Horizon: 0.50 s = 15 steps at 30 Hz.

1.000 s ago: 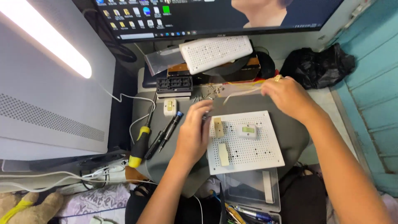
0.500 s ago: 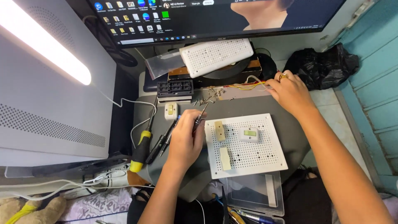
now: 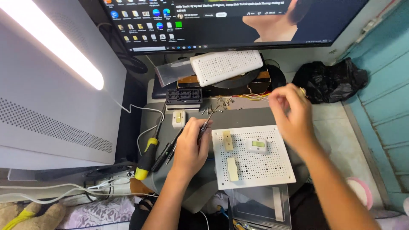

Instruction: Removing small electronic components and a circuit board from a perforated base using a screwdriver.

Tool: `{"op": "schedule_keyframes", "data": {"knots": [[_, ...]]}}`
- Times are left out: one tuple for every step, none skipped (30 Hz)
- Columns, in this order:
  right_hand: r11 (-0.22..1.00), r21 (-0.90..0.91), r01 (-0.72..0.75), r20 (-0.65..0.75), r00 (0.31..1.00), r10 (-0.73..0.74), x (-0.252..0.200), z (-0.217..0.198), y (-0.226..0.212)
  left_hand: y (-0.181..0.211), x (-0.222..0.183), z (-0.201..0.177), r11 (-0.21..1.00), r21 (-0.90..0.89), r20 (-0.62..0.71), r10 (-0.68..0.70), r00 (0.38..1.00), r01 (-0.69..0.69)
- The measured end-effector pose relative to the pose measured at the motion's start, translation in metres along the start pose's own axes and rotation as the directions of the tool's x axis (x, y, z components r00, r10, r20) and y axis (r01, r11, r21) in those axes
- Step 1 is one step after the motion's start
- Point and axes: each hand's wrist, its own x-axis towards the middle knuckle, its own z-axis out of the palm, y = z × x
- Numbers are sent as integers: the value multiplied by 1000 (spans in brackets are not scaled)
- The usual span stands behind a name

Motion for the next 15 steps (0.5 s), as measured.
{"op": "schedule_keyframes", "data": {"knots": [[1000, 1, 4, 5, 1000, -4, -9, -13, -37, -1, 0, -1, 1000, 0, -6, -3, 1000, 3], [958, 288, -19, 101, 995, -11, -19, -26, -74, -2, -1, -2, 1000, 9, 53, -6, 999, 6], [835, 546, -69, 192, 980, -44, -30, -40, -110, -2, -2, -3, 1000, 17, 113, -10, 994, 8], [833, 549, -72, 196, 980, -45, -30, -42, -111, -1, -1, -2, 1000, 19, 111, -16, 994, 13], [842, 535, -73, 207, 977, -46, -30, -45, -111, 0, -1, 0, 1000, 16, 66, -19, 998, 18], [850, 521, -72, 217, 975, -50, -29, -47, -112, 1, 0, 1, 1000, 12, 19, -22, 1000, 22], [849, 524, -72, 221, 974, -53, -28, -48, -112, 2, -1, 0, 1000, 15, 15, -25, 1000, 25], [864, 500, -68, 230, 972, -57, -28, -49, -112, 3, 0, -1, 1000, 19, 19, -19, 1000, 18], [878, 475, -63, 239, 969, -60, -28, -51, -112, 4, 0, -1, 1000, 22, 23, -12, 1000, 12], [878, 474, -59, 233, 970, -61, -28, -52, -112, 3, 0, -1, 1000, 22, 23, -6, 1000, 6], [893, 447, -52, 238, 969, -63, -28, -53, -112, 2, 1, -1, 1000, 21, 25, -6, 1000, 6], [904, 424, -50, 252, 966, -64, -28, -55, -112, 2, -2, -1, 1000, 22, 25, -16, 1000, 16], [903, 427, -52, 255, 965, -65, -26, -56, -112, 2, 1, -1, 999, 26, 24, -21, 999, 20], [912, 405, -60, 274, 960, -58, -26, -58, -112, 3, 1, -1, 1000, 24, 21, -8, 1000, 7], [922, 382, -67, 293, 955, -52, -26, -60, -112, 4, 1, -2, 1000, 23, 17, 5, 1000, -5]]}}
